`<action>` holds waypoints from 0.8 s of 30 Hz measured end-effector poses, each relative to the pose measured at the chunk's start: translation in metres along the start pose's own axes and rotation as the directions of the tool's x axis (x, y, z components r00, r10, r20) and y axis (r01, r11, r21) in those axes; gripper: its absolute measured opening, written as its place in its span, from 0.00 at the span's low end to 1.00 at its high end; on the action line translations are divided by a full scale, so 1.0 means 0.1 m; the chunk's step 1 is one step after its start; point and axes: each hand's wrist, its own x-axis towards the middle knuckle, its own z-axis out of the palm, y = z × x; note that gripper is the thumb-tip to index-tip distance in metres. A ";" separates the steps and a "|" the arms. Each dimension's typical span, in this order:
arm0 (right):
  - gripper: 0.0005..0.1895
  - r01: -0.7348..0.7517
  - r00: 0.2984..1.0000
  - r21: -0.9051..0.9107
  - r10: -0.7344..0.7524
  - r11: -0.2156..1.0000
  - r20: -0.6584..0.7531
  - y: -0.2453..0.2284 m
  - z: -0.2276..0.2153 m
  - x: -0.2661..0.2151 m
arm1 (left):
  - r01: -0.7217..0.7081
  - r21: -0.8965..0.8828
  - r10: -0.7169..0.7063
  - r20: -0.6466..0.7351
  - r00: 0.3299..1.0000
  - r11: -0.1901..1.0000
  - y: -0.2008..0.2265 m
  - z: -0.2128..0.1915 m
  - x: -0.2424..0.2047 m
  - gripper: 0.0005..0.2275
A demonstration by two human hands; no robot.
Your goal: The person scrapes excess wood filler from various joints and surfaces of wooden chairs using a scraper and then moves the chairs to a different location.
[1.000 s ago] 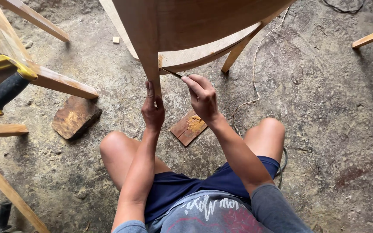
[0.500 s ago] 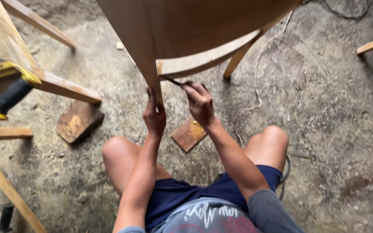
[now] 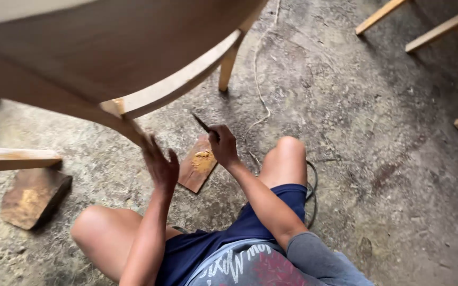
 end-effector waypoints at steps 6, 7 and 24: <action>0.11 -0.489 0.871 -0.235 0.483 0.840 -0.086 0.60 0.07 -0.57 | 0.153 0.274 -0.296 0.623 0.724 0.949 0.10 0.78 -0.63 0.38; 0.11 -0.510 0.860 -0.173 0.501 0.842 -0.095 0.63 0.14 -0.62 | 0.109 0.300 -0.277 0.604 0.748 0.948 0.09 0.82 -0.73 0.37; 0.11 -0.388 0.849 -0.363 0.482 0.847 0.216 0.80 0.12 -1.23 | 0.194 0.442 -0.467 0.675 0.572 0.876 -0.07 0.84 -1.29 0.30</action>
